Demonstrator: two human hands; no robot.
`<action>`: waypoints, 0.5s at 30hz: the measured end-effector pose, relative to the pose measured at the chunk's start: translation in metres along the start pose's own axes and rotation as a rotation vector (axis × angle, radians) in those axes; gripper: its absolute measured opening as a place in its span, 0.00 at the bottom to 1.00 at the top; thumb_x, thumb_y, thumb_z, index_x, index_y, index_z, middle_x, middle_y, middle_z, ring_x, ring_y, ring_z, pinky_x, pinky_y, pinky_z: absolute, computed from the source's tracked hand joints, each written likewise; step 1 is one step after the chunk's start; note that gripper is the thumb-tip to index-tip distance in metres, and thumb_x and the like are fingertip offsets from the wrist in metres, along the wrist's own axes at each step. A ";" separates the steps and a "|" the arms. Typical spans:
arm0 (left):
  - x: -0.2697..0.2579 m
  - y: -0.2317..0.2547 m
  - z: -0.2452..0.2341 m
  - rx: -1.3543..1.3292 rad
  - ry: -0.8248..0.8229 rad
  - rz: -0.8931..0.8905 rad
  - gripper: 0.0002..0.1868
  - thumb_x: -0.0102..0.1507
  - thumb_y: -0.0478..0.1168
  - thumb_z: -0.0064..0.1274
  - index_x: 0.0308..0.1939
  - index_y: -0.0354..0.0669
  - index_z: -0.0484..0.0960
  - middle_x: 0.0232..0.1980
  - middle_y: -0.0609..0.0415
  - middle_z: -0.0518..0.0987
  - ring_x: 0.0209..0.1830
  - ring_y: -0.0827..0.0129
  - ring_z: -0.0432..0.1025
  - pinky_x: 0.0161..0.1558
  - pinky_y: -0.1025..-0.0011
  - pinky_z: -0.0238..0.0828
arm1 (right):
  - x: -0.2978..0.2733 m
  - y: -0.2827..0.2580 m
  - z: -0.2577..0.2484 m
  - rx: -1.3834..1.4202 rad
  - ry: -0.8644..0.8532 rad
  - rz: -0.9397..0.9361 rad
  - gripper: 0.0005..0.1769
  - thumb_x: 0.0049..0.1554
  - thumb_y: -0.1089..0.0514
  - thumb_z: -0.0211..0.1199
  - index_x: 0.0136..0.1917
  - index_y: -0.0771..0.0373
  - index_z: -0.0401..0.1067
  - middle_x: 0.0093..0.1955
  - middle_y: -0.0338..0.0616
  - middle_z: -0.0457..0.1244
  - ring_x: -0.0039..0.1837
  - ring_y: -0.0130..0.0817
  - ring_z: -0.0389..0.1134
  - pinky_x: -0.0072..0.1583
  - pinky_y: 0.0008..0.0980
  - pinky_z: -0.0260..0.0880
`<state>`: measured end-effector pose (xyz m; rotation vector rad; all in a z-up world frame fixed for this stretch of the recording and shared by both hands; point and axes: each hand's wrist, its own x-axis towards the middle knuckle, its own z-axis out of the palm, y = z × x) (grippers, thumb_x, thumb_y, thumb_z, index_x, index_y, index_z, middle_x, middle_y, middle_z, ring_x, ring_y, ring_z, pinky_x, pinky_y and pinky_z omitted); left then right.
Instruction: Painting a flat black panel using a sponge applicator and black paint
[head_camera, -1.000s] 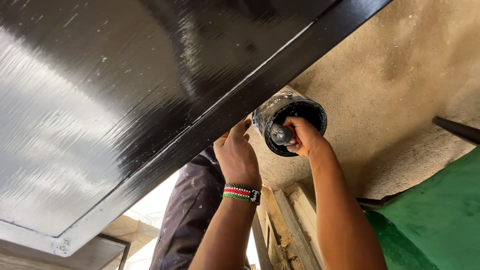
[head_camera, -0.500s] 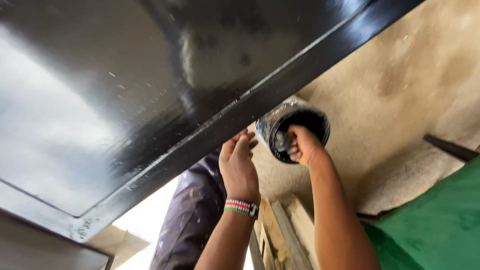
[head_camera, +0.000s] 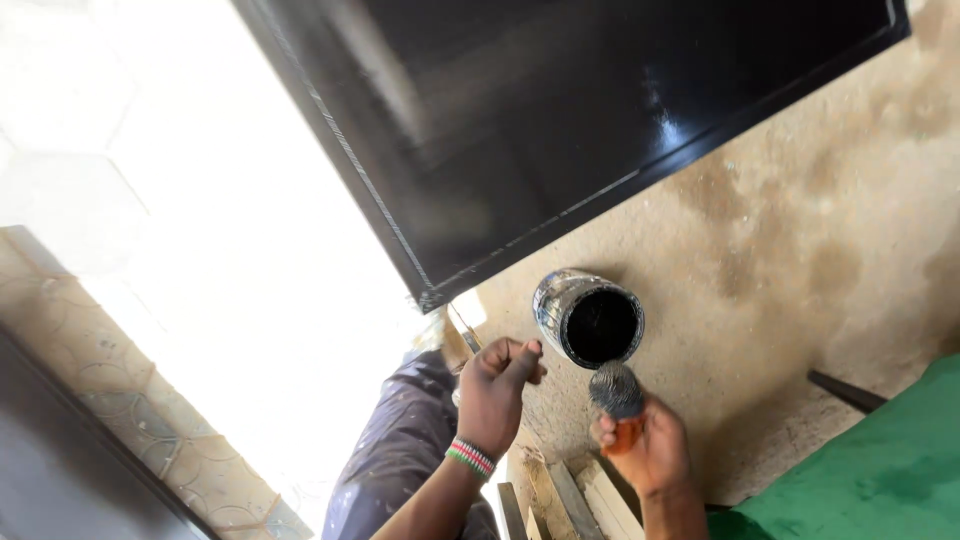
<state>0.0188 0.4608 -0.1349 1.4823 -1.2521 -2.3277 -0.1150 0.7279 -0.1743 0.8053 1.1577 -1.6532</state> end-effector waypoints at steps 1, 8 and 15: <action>-0.012 0.014 -0.013 0.047 -0.028 0.005 0.19 0.77 0.47 0.64 0.37 0.36 0.90 0.35 0.55 0.91 0.36 0.74 0.82 0.47 0.70 0.82 | -0.017 0.008 0.014 -0.010 -0.011 -0.002 0.17 0.71 0.52 0.52 0.59 0.64 0.78 0.46 0.47 0.73 0.41 0.38 0.71 0.43 0.41 0.70; -0.036 0.070 -0.106 -0.096 0.026 0.034 0.28 0.81 0.52 0.62 0.34 0.34 0.87 0.29 0.58 0.85 0.29 0.77 0.76 0.36 0.72 0.76 | -0.051 0.056 0.121 -0.033 -0.146 0.062 0.19 0.65 0.53 0.57 0.64 0.63 0.78 0.48 0.51 0.72 0.49 0.44 0.72 0.55 0.53 0.74; -0.015 0.169 -0.191 0.028 0.051 0.046 0.22 0.82 0.51 0.54 0.56 0.37 0.95 0.26 0.62 0.77 0.21 0.80 0.65 0.25 0.72 0.63 | -0.069 0.060 0.261 0.084 -0.375 -0.068 0.17 0.74 0.50 0.58 0.60 0.66 0.78 0.54 0.47 0.70 0.53 0.37 0.67 0.57 0.44 0.66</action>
